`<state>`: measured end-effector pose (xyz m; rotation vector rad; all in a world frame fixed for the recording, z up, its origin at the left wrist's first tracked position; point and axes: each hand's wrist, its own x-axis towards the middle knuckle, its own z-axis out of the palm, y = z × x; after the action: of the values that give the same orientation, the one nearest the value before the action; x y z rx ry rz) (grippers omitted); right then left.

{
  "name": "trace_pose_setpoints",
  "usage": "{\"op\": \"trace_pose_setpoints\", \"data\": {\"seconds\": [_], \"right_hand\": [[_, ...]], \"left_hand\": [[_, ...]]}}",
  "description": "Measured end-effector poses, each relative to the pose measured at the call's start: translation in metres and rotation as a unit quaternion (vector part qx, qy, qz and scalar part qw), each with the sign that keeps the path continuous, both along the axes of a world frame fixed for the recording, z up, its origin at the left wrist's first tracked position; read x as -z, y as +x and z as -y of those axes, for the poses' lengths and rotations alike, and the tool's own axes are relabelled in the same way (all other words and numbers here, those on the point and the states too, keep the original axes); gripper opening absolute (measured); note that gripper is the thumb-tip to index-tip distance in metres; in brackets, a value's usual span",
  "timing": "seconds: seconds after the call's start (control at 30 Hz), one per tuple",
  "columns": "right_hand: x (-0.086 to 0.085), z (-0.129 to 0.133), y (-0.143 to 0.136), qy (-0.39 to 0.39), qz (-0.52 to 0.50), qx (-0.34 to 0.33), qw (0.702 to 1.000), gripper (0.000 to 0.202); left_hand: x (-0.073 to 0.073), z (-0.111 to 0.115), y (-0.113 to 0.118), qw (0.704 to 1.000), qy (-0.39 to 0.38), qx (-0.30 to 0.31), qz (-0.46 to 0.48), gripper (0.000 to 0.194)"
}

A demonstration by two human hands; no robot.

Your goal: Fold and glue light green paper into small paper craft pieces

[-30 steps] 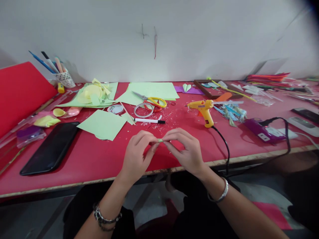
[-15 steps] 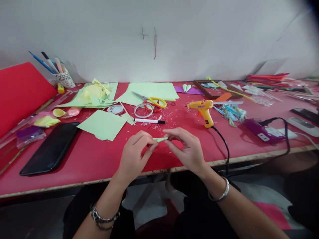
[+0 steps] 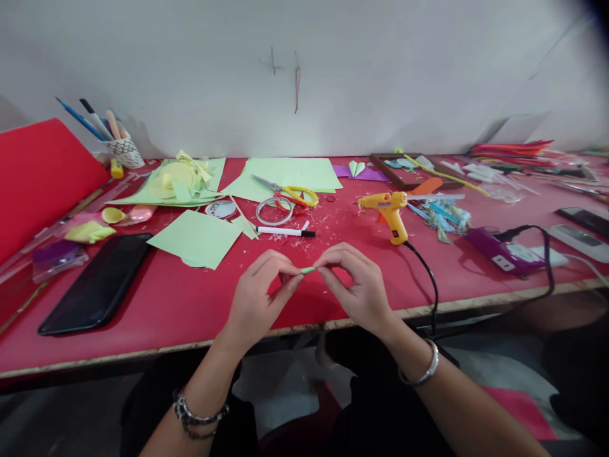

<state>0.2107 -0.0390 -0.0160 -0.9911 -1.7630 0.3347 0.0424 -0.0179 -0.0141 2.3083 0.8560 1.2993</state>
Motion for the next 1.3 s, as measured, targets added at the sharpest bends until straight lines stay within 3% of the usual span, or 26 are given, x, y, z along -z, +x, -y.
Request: {"op": "trace_pose_setpoints", "data": {"seconds": [0.2, 0.33, 0.5, 0.6, 0.7, 0.87, 1.03, 1.3], "right_hand": [[0.004, -0.001, -0.004, -0.078, -0.077, -0.059, 0.992, 0.035], [0.004, -0.002, -0.006, -0.071, -0.033, -0.056, 0.995, 0.014], [0.007, -0.001, -0.006, -0.038, -0.011, 0.013, 0.999, 0.008], [0.01, -0.001, -0.004, 0.012, 0.034, 0.038, 0.999, 0.01], [0.013, -0.001, -0.002, 0.05, 0.09, 0.045, 0.994, 0.013], [0.014, -0.001, -0.002, 0.066, 0.141, 0.05, 0.987, 0.011], [0.006, 0.001, -0.004, 0.017, 0.067, 0.005, 0.998, 0.017], [0.001, 0.0, -0.003, -0.044, -0.029, -0.043, 0.998, 0.018]], "left_hand": [[0.0, -0.001, 0.0, 0.986, -0.132, 0.013, 0.1, 0.002], [0.003, -0.001, 0.0, 0.96, -0.23, 0.041, 0.156, 0.005], [0.003, 0.0, 0.002, 0.967, -0.219, 0.032, 0.127, 0.006], [0.005, 0.0, 0.005, 0.969, -0.224, 0.018, 0.104, 0.018], [0.008, 0.001, 0.008, 0.958, -0.26, 0.03, 0.115, 0.029], [0.007, 0.001, 0.01, 0.934, -0.313, 0.028, 0.167, 0.021], [0.002, 0.0, 0.007, 0.934, -0.311, 0.031, 0.172, 0.019], [-0.005, 0.002, 0.004, 0.926, -0.355, 0.085, 0.097, 0.03]]}}
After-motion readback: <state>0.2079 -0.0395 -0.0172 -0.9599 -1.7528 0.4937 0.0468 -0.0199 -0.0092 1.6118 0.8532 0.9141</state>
